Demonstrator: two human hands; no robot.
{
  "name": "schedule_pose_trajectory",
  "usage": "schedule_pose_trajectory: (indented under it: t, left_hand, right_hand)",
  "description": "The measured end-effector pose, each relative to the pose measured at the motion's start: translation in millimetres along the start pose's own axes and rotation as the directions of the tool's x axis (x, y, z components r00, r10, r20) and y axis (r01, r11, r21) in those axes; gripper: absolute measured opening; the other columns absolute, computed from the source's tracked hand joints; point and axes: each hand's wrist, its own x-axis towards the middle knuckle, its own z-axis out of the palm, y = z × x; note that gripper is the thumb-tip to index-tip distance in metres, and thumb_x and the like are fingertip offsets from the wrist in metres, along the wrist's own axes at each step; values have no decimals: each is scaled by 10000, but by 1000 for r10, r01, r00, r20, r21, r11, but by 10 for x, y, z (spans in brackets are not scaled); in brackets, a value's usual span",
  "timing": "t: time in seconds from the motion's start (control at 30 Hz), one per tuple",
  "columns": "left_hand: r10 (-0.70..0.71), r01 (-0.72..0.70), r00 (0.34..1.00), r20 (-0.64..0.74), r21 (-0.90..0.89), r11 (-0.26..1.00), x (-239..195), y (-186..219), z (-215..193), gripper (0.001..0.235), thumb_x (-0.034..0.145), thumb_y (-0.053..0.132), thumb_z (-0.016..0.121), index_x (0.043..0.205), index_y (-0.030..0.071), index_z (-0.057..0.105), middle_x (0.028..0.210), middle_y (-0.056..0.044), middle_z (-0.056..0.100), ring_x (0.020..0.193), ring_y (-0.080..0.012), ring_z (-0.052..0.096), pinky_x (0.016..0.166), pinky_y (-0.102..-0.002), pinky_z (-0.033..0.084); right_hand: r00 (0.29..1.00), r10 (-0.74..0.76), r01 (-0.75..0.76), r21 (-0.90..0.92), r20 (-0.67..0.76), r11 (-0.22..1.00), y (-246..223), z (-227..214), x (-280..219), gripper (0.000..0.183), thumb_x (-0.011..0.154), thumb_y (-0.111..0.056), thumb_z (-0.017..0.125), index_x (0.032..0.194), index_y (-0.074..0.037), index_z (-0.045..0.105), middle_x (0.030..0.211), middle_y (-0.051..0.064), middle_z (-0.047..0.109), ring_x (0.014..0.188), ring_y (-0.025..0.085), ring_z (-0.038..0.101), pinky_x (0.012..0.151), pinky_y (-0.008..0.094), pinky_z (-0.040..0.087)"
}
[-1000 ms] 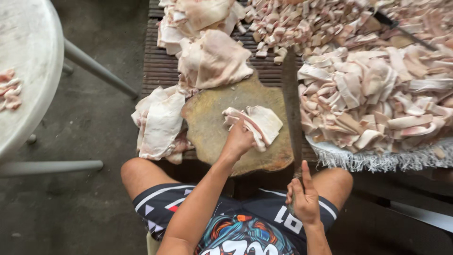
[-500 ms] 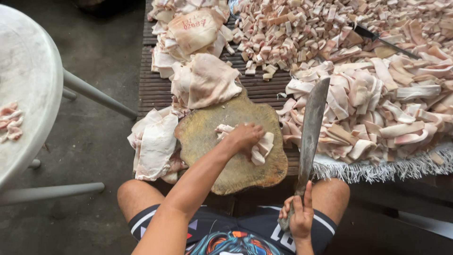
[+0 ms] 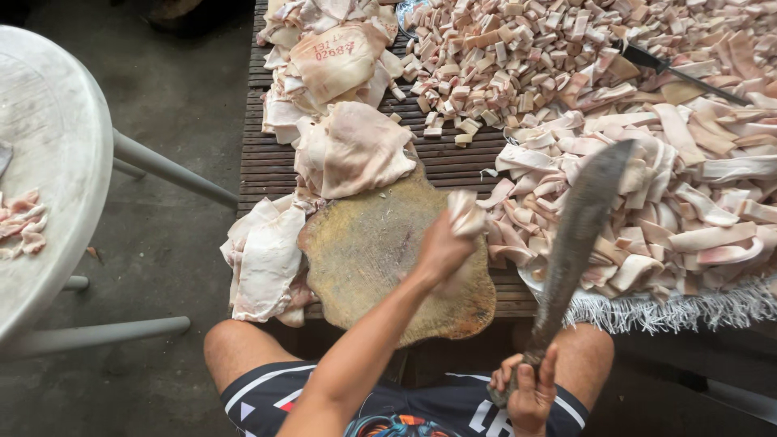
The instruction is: The person chops several slabs of pork skin into small strips and squares using a large knife on a wooden cutting block.
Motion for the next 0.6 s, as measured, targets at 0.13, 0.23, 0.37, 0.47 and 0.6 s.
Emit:
schedule_pose_trajectory:
  t: [0.13,0.23,0.37,0.47,0.6]
  left_hand:
    - [292,-253,925,242,-178,951,573,542,453,1028,832,301,872,1566,50,197,1592,-259,275,1369,-368,453,1107,-509,451]
    - [464,-506,856,226,187,842,780,508,150,526,956,363,717,1433,153,645,1523,-131,622,1381,-298,604,1157,-484,451]
    - [570,-69,812,-125,949,307,771,-60,-959,304,936,120,710,1229,167,648,1504,-151,573,1453,-246,514,1298,-509,305]
    - [593,-16,755,-279,897,443,803,-534,-1493,775,743,325,767,1408,6,530,1496,-269,500,1408,-489,393,1143,-742,234]
    - [676,67,719,-162,984,164,1092,-731,-1686,404,880,113,650,1282,86,632,1350,-167,614,1333,-442,476,1102,-640,343]
  right_hand:
    - [999,-36,38,43,-30,998,-81,-32,-122,671,1118,-105,362,1654,-460,167,839,99,547,660,161,536,658,373,574]
    - [998,8,-6,40,-65,999,-40,-49,-76,677,1112,-103,357,1655,-459,162,823,102,541,630,159,531,647,375,570]
    - [991,131,-131,15,2,991,103,-85,-27,687,1076,-94,390,1640,-431,190,783,85,546,580,131,527,567,334,568]
    - [945,327,-328,-47,-16,944,176,-64,-44,714,1024,-77,440,1623,-386,205,743,61,537,551,109,517,514,290,541]
    - [888,460,-457,-125,-9,880,309,78,161,722,985,-58,508,1622,-295,263,693,27,524,535,80,483,490,244,500]
